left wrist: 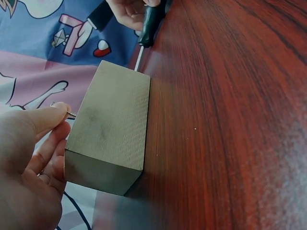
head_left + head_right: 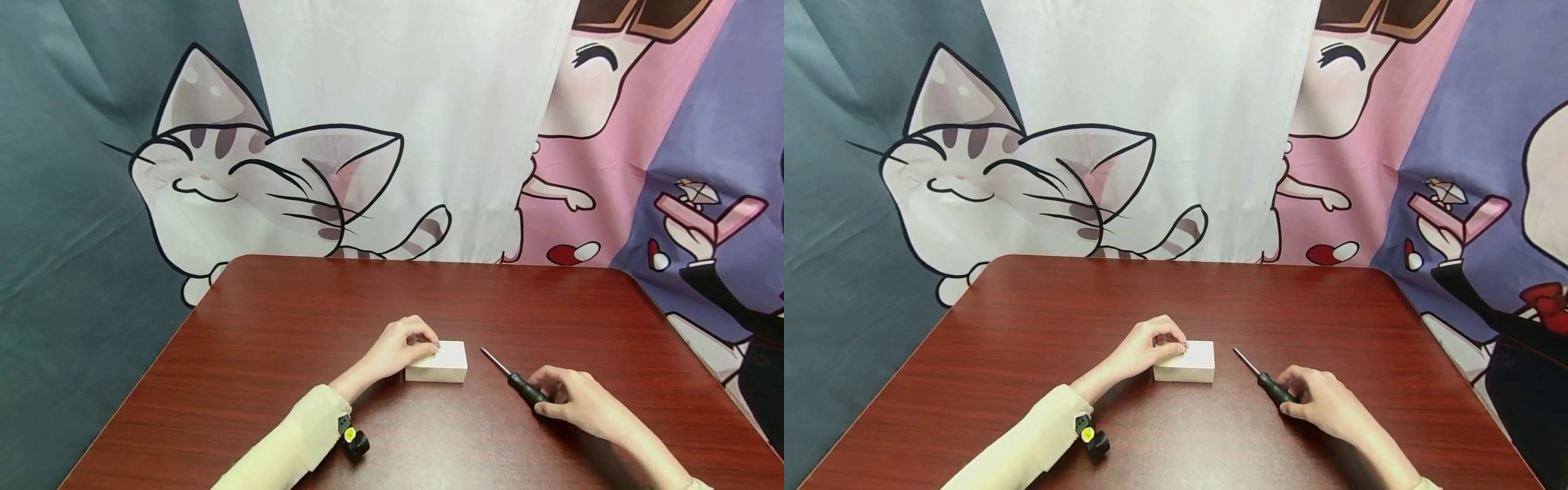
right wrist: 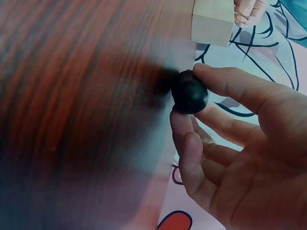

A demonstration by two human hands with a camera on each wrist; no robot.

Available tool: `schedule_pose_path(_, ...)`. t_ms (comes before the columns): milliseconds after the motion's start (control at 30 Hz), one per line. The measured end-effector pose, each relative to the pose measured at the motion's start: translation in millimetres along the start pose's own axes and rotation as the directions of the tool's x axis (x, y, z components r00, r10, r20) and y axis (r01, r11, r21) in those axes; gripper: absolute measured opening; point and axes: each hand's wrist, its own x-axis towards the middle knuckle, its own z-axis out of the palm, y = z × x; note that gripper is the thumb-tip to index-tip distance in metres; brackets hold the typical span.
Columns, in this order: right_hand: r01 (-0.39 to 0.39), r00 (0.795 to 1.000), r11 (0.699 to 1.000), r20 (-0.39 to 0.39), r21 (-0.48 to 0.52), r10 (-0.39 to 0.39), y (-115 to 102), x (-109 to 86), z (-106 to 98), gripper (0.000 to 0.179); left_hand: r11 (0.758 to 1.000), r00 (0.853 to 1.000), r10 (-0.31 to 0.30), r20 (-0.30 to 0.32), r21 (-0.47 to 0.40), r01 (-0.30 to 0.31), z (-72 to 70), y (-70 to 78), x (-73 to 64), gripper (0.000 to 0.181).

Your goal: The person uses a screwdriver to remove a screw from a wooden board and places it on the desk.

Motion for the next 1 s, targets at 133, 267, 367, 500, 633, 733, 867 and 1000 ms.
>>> schedule_pose_path(133,-0.013,1.0,1.0,0.005,0.008,0.013,-1.1,0.3,-0.7,0.029,1.0,1.0,-0.006,0.004,-0.007,0.006,-0.2,0.3,0.9,0.005)
schedule_pose_path(267,-0.022,1.0,1.0,0.007,0.011,0.021,-1.5,0.3,-0.6,0.03,1.0,1.0,-0.002,0.016,0.002,0.002,-1.1,0.0,2.3,0.004)
schedule_pose_path(367,-0.017,1.0,1.0,0.01,0.009,0.017,-1.0,0.0,-0.3,0.03,1.0,0.999,0.002,0.034,0.016,-0.002,-2.9,0.3,3.7,0.004)
schedule_pose_path(500,-0.017,1.0,1.0,0.007,0.013,0.017,-1.0,-0.1,0.0,0.031,1.0,0.998,-0.006,0.061,0.021,0.004,-5.2,1.8,4.8,0.005)
schedule_pose_path(633,-0.008,1.0,1.0,0.0,0.011,0.008,-0.9,-0.2,0.2,0.03,1.0,0.998,-0.019,0.062,0.017,0.018,-5.1,2.4,4.9,0.006)
schedule_pose_path(733,-0.003,1.0,1.0,-0.005,0.01,0.004,-0.8,-0.4,0.5,0.03,1.0,0.998,-0.028,0.05,0.013,0.028,-3.6,1.8,4.9,0.007)
schedule_pose_path(867,-0.003,1.0,1.0,-0.004,0.012,0.003,-1.1,-0.9,0.9,0.031,1.0,0.999,-0.03,0.032,0.006,0.029,-1.4,1.0,4.3,0.006)
schedule_pose_path(1000,-0.003,1.0,1.0,-0.01,0.016,0.003,-1.6,-1.2,1.5,0.031,0.999,0.999,-0.039,0.016,0.009,0.038,0.1,1.2,3.4,0.005)
